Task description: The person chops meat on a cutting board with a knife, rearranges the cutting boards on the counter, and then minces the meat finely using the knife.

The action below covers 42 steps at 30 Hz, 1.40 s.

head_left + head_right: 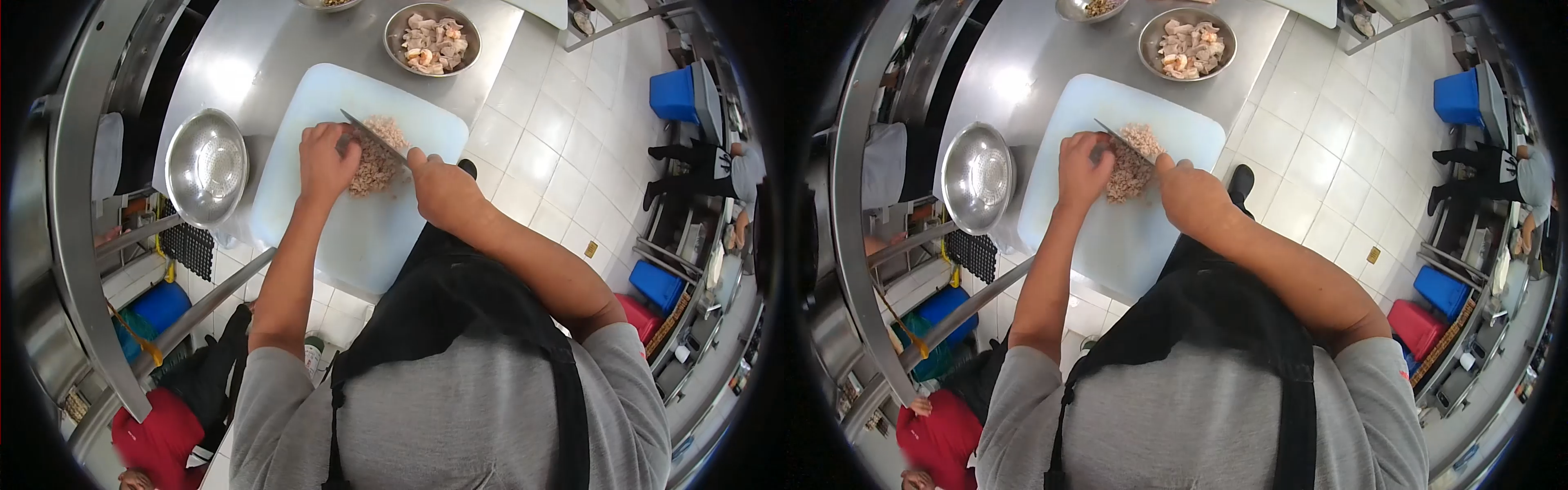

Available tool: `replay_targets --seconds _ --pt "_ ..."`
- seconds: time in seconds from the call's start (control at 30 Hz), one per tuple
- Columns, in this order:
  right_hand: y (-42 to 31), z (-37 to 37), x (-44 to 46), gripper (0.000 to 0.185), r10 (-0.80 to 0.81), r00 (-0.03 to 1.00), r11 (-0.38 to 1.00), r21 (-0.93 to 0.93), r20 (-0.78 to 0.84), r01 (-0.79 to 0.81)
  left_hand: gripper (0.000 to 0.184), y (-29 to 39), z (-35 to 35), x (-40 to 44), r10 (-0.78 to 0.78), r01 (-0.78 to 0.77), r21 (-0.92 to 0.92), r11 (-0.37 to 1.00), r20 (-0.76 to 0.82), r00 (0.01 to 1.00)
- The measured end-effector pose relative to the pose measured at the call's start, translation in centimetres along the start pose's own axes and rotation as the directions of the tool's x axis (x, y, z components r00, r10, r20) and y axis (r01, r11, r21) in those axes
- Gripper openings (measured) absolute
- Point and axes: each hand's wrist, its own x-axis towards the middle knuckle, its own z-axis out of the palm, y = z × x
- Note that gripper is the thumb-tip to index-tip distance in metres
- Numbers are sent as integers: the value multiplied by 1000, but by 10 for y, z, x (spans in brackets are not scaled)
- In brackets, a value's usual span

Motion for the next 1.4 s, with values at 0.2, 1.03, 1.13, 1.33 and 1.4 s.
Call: replay_targets --seconds 0.2,1.03,1.13,1.33,1.4 --pt "-7 2 17 27 -15 999 998 66 -43 18 20 9 0 -2 7 -6 -10 1000 126 992" --pt "-15 -29 13 30 -44 999 999 2 26 44 16 9 4 -11 -59 61 -71 996 28 998" --pt "-10 -19 4 27 -34 996 999 -22 87 36 16 7 4 -16 -89 92 -89 992 28 996" --pt "-4 -3 15 31 -34 999 999 4 31 34 14 19 2 -13 82 -83 -58 995 -18 996" --pt "-1 -3 16 31 -49 999 999 -8 17 49 13 26 6 -14 140 -141 -40 989 -22 990"
